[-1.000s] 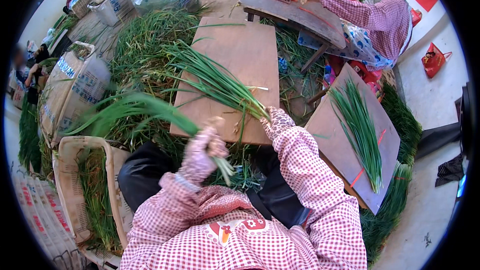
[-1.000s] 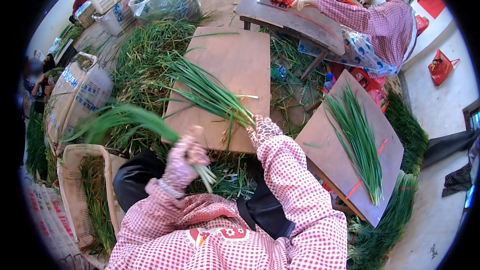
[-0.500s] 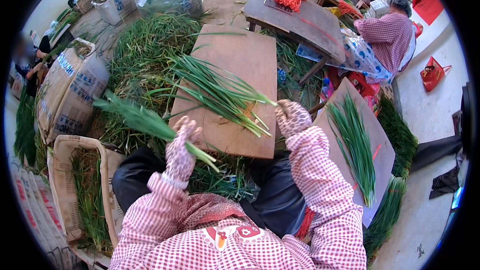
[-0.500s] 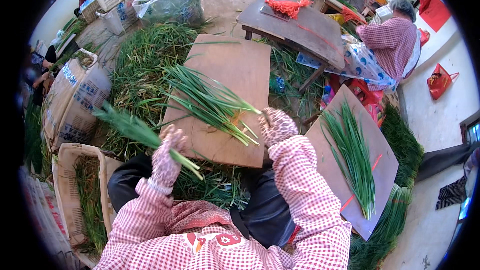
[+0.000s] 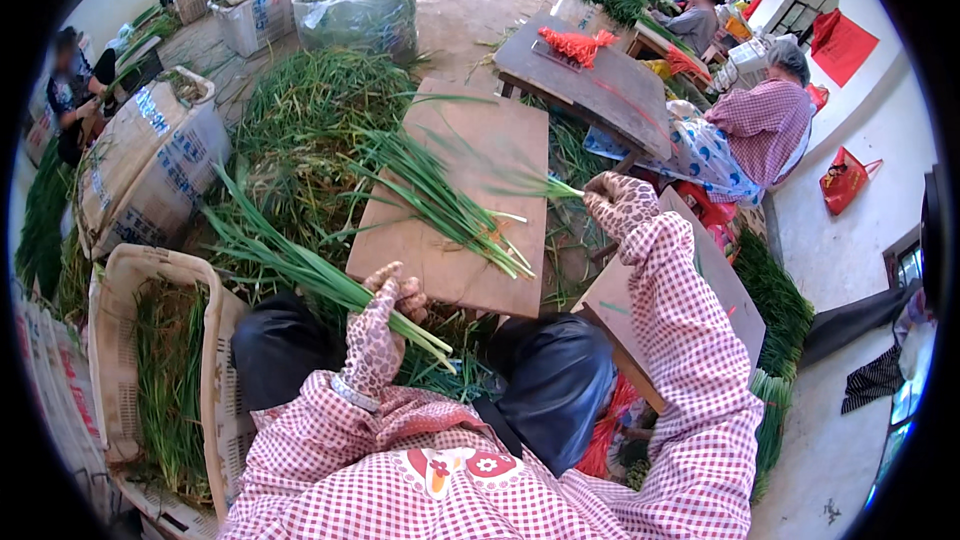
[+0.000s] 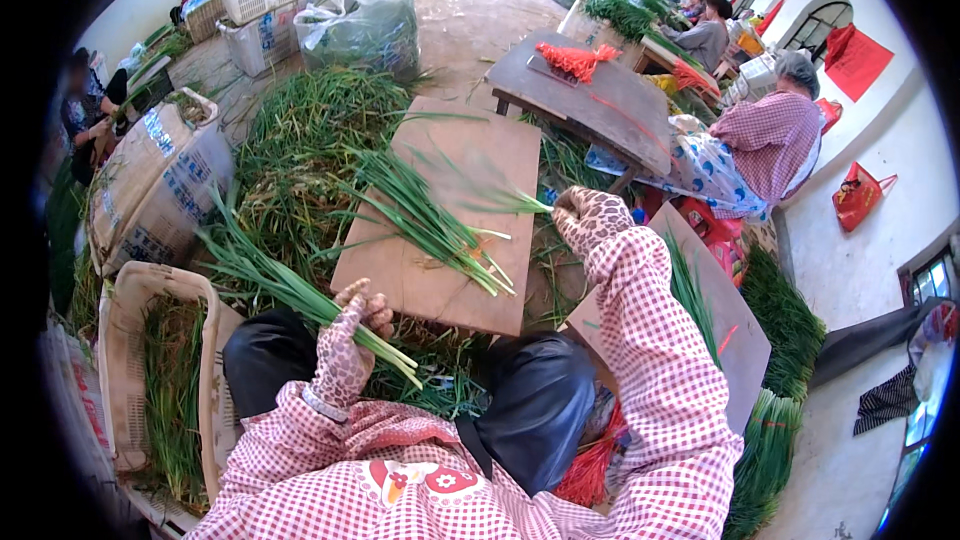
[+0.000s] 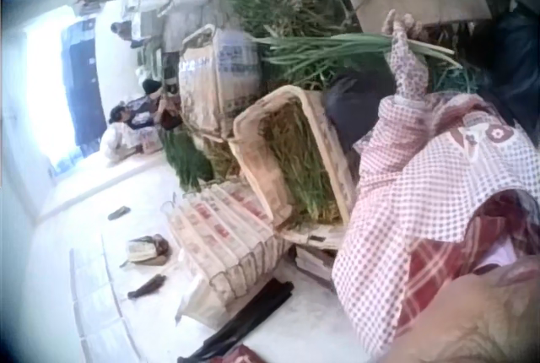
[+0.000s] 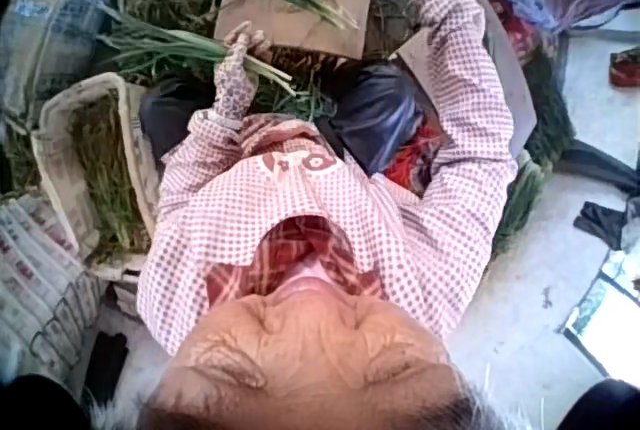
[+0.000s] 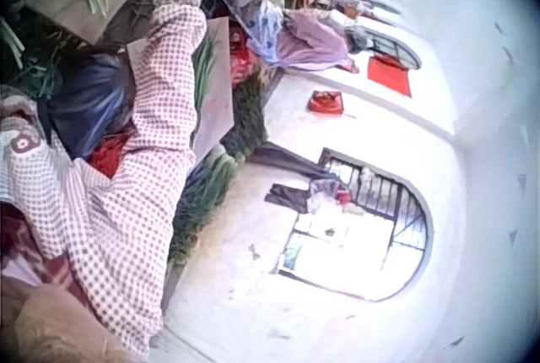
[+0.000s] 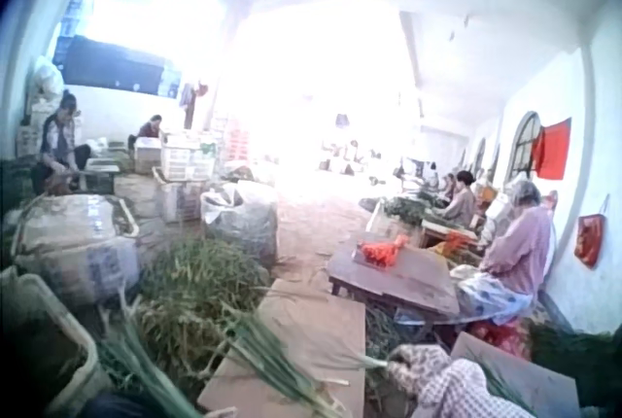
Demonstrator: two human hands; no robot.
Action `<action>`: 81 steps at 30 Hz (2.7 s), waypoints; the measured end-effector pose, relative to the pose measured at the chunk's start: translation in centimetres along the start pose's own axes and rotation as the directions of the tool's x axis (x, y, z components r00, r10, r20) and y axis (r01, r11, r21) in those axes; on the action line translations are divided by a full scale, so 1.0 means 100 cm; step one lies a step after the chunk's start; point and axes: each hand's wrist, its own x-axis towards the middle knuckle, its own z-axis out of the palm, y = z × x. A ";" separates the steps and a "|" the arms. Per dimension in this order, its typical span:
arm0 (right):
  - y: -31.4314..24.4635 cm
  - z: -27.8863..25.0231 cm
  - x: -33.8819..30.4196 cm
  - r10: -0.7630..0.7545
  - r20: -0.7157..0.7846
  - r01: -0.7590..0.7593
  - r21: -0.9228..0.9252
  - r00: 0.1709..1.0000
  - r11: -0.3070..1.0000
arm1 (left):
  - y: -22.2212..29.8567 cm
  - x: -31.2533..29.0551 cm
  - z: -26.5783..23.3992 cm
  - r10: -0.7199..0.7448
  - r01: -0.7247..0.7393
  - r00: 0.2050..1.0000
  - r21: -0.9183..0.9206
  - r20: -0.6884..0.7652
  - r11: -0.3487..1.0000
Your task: The person sorts green stalks into bundles by hand and then secures a bundle with a red tie on a wooden board.
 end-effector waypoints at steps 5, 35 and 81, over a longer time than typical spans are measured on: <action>-0.031 -0.040 0.009 0.005 -0.151 0.050 0.354 0.988 0.934 | -0.011 0.004 -0.004 -0.006 0.009 0.993 -0.023 0.120 1.000; -0.034 0.149 -0.165 0.011 0.170 -0.152 0.849 0.985 0.506 | 0.013 -0.003 -0.004 0.044 -0.057 0.964 0.041 0.261 0.998; -0.099 -0.180 0.045 0.012 -0.802 0.305 0.241 0.597 0.921 | -0.031 0.031 -0.062 -0.064 0.071 0.997 -0.154 0.046 0.986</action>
